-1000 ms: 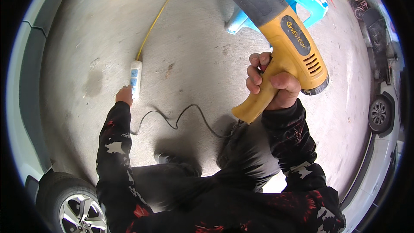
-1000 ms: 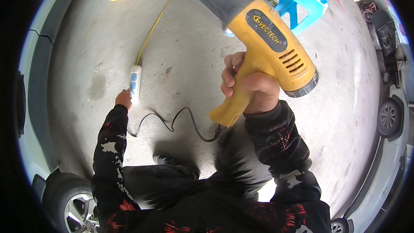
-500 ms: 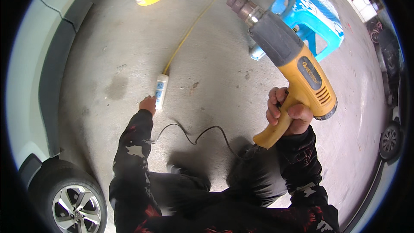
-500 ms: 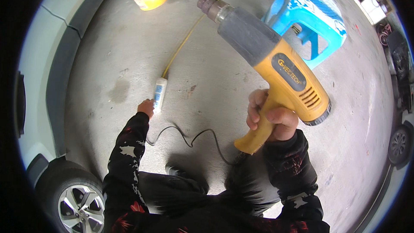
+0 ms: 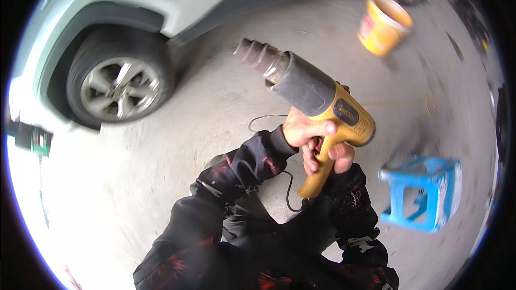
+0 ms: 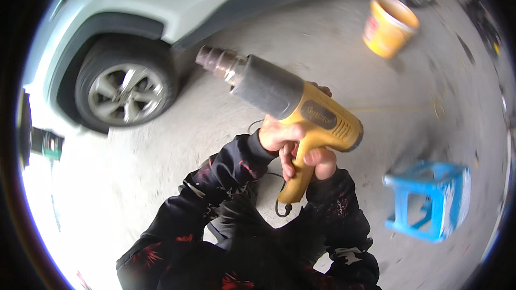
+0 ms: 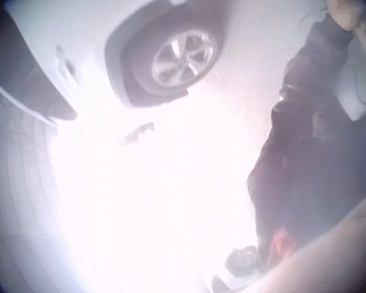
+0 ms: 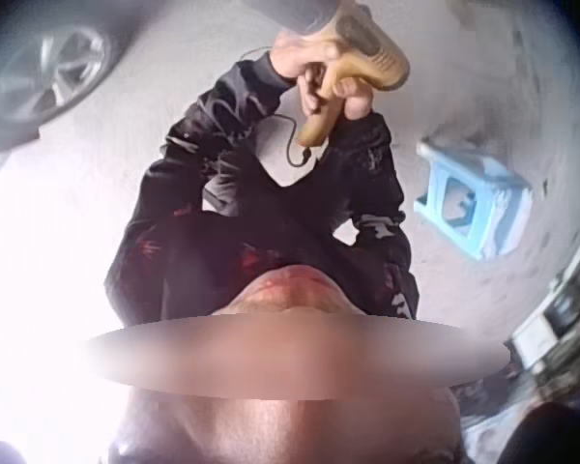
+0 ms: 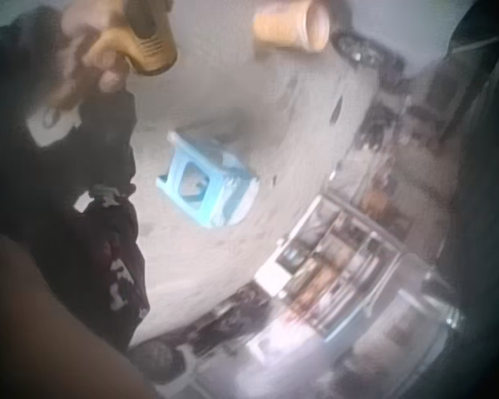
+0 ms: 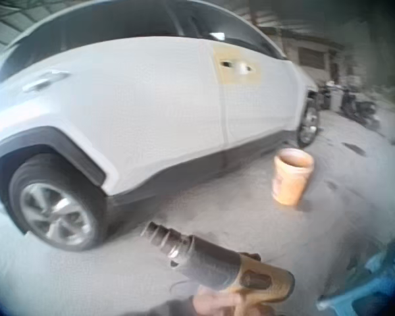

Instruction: The person sits on the floor and uses a screwdriver to open and adjust a white electrical plug, then plugs it into a power strip. They then pick up a yellow heat gun, adjust its nozzle, and apply heat to a yellow-painted area on a white car door.

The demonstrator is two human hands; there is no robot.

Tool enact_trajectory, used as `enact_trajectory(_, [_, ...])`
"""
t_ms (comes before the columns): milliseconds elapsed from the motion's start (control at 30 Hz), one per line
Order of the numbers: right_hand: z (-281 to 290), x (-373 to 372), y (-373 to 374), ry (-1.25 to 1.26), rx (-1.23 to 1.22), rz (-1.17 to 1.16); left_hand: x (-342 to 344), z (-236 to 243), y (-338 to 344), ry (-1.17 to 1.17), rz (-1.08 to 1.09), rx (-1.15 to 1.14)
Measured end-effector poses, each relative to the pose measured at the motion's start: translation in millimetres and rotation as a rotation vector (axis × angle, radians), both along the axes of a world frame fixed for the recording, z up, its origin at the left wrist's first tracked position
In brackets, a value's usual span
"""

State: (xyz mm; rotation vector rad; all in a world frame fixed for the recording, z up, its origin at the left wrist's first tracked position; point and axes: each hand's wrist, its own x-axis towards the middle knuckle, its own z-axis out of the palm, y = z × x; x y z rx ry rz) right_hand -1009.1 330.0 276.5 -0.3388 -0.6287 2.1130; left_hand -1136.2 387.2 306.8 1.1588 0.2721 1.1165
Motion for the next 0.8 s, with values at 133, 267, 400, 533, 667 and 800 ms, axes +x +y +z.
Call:
enact_trajectory(133, [0, -59, 10, -0.563, 0.058, -0.035, -75, -1, -11, 0.377, 0.657, 0.017])
enact_trajectory(267, [-23, -120, 10, -0.68, 0.163, 0.089, -127, -16, -36, 0.545, 1.062, -0.039])
enact_trajectory(400, [-36, -143, 1, -0.645, 0.351, 0.174, -147, -23, -61, 0.608, 1.177, -0.084])
enact_trajectory(533, [-37, -148, -2, -0.615, 0.483, 0.197, -160, -21, -72, 0.505, 1.148, -0.031])
enact_trajectory(667, [-45, -150, 6, -0.617, 0.487, 0.252, -164, -28, -81, 0.557, 1.154, 0.005])
enact_trajectory(800, [-60, -149, 11, -0.602, 0.549, 0.207, -153, -43, -83, 0.586, 1.239, 0.187])
